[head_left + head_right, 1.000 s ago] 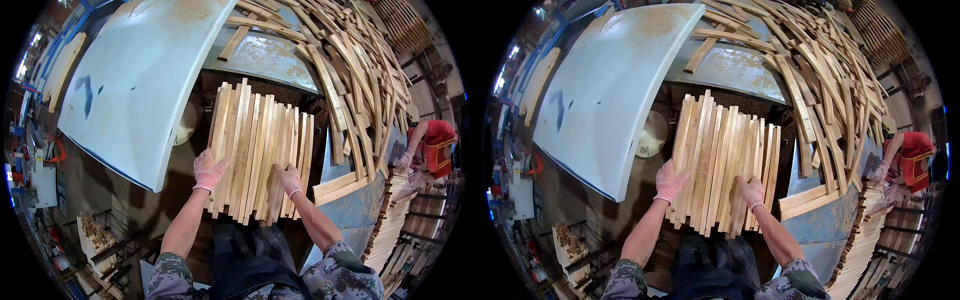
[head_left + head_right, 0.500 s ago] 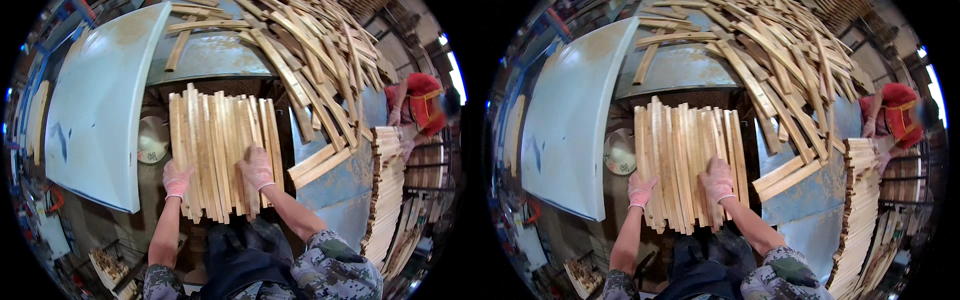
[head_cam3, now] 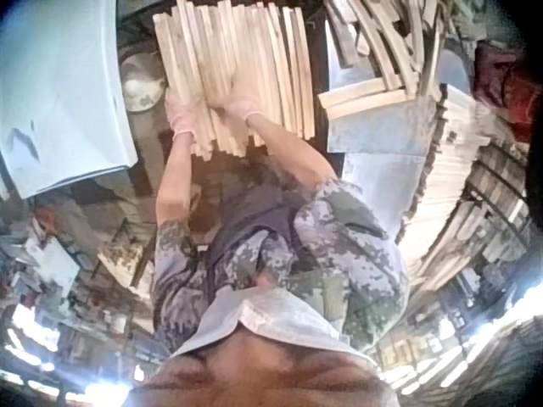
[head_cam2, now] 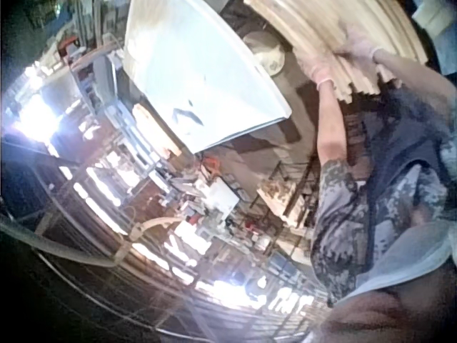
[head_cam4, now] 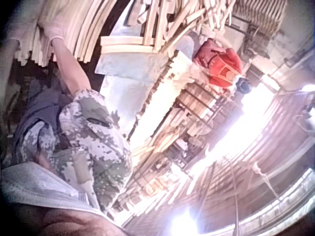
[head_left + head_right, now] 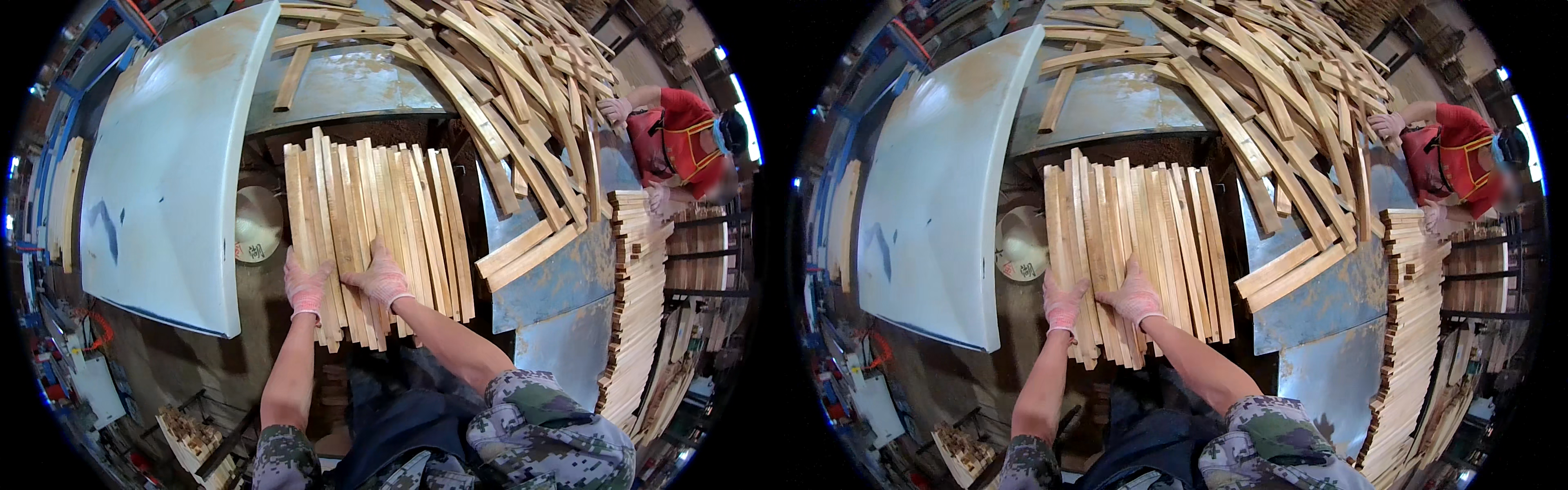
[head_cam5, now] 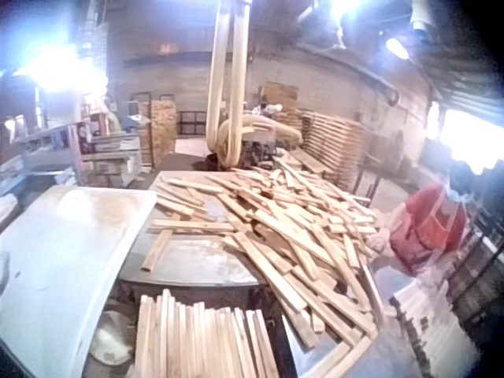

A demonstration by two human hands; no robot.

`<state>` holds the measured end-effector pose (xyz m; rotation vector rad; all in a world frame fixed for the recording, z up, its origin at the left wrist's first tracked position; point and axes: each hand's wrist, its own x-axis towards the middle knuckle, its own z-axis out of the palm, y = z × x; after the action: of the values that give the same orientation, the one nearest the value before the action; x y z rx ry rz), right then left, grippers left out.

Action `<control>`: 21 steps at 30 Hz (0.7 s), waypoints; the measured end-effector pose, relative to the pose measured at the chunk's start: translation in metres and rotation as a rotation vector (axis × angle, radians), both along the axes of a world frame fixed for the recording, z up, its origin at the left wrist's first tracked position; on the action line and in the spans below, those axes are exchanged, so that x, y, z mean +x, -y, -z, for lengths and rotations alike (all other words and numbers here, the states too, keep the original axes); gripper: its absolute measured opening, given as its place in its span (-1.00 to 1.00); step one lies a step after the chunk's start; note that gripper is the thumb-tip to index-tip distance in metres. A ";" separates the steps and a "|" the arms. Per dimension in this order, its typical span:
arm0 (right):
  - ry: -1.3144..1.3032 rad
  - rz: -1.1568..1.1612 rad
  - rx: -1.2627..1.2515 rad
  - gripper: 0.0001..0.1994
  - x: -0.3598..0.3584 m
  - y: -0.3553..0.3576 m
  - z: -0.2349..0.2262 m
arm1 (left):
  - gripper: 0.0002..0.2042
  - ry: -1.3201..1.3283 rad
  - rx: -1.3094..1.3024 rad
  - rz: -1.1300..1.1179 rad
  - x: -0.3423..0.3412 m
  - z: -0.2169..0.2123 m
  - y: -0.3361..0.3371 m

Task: The person repeatedly picks up stacks of light-colored wooden planks from a table and places them onto a conveyor belt. They also handle individual planks, moving them between the table and the conveyor. The person wears pink gloves and a camouflage shirt while working in a workshop environment.

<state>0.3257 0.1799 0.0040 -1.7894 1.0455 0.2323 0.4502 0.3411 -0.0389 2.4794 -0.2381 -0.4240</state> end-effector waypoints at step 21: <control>0.030 -0.095 -0.018 0.20 -0.018 -0.019 -0.020 | -0.48 -0.028 -0.247 -0.123 -0.115 -0.071 -0.081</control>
<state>0.3076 0.1987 0.0236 -1.8554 0.9455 0.2538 0.3356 0.4223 0.0325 2.2309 -0.1177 -0.3550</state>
